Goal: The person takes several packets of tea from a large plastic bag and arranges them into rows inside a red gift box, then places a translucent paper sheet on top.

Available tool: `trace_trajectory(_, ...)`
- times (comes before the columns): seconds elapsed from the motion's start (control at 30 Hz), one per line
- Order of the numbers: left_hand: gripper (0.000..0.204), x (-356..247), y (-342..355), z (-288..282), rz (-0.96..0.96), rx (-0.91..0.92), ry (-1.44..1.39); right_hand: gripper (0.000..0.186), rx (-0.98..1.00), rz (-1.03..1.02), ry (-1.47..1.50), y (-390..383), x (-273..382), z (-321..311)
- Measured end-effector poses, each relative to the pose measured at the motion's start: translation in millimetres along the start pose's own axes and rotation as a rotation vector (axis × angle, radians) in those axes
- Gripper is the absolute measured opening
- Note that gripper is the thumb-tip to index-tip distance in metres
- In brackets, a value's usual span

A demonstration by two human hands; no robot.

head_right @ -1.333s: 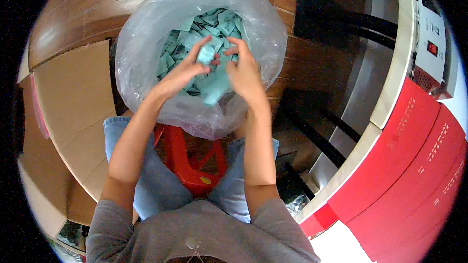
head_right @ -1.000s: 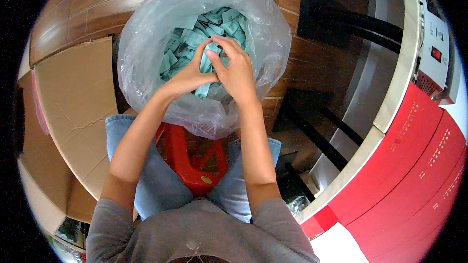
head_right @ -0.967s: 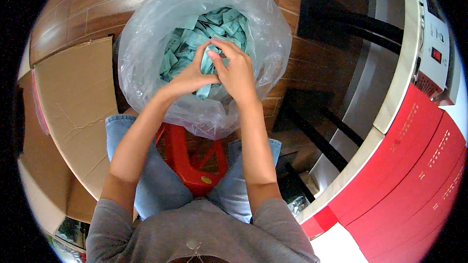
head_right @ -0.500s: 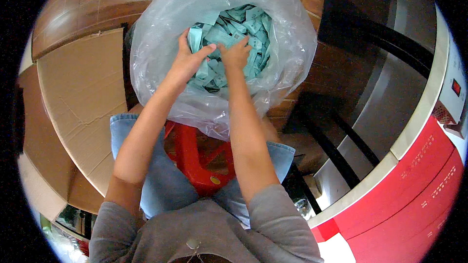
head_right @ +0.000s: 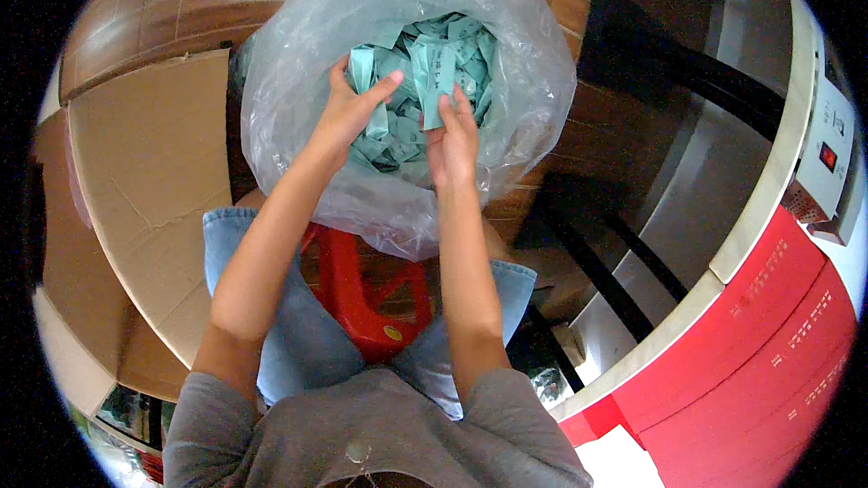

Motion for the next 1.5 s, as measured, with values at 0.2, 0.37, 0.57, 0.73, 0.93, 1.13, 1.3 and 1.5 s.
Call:
trace_trajectory(0.2,0.102,-11,-7,2,0.090,0.047,0.040,0.035,0.164,0.068,-0.658,-4,-8,20)
trace_trajectory(0.37,0.106,4,4,2,0.039,0.026,-0.040,0.051,-0.300,-0.332,-1.213,77,-46,-73)
trace_trajectory(0.57,0.109,11,9,5,0.000,0.015,-0.038,0.067,-0.425,0.042,-1.216,98,-104,-132)
trace_trajectory(0.73,0.108,3,2,6,0.100,0.020,-0.026,0.038,-0.360,-0.048,-1.243,79,-83,-94)
trace_trajectory(0.93,0.101,-39,-26,11,0.415,0.084,0.236,0.029,-0.234,-0.694,-1.352,-35,9,-37)
trace_trajectory(1.13,0.101,-67,-104,42,0.702,0.343,0.405,0.027,-0.092,-0.298,-1.166,-144,84,-60)
trace_trajectory(1.3,0.097,-24,-211,64,0.658,0.699,0.223,0.022,0.117,0.076,-0.267,-206,84,-79)
trace_trajectory(1.5,0.093,1,-297,48,0.542,0.576,-0.116,0.023,0.324,0.023,0.335,-271,74,-68)
Point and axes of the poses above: each hand's wrist, its own y-axis towards the middle knuckle, its own z-axis out of the palm, x = y × z, the point moved 6 cm from there along y, towards the middle knuckle, and after that the axes turned 2 degrees about -y, right-handed, at the moved point
